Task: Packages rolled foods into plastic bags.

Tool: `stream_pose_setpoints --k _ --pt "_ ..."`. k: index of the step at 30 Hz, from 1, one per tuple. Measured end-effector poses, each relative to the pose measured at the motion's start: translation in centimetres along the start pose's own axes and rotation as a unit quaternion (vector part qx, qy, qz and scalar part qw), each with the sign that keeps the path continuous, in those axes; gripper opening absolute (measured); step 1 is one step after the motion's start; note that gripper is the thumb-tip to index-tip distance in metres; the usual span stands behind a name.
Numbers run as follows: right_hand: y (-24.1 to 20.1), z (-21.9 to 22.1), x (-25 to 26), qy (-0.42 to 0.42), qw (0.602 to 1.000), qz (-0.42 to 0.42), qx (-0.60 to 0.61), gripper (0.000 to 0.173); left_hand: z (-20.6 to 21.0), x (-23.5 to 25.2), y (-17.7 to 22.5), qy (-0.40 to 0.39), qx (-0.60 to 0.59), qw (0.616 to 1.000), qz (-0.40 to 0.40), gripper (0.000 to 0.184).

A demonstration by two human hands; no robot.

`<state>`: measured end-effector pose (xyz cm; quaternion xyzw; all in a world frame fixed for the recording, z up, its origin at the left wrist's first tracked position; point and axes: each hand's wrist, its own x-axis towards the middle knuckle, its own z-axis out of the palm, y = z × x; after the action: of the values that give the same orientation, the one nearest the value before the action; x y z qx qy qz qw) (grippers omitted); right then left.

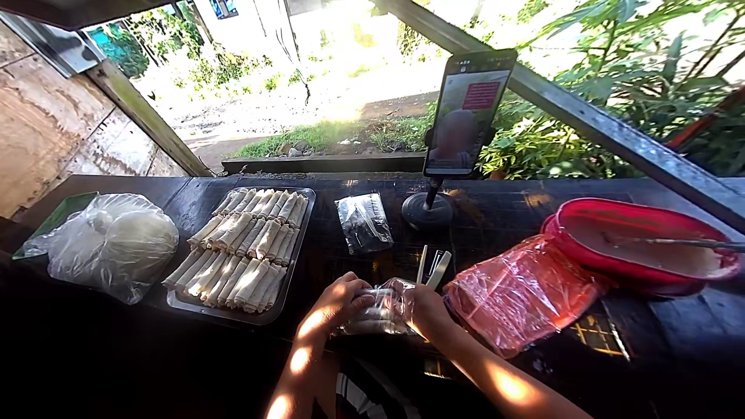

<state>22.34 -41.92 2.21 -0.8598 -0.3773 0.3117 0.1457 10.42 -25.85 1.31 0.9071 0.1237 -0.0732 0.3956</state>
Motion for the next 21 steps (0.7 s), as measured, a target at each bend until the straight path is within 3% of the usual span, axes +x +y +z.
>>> stream_pose_setpoints --k 21 --pt "-1.2 -0.8 -0.3 -0.006 0.998 0.045 0.050 0.032 0.7 0.4 1.1 0.022 0.025 0.998 -0.047 0.030"
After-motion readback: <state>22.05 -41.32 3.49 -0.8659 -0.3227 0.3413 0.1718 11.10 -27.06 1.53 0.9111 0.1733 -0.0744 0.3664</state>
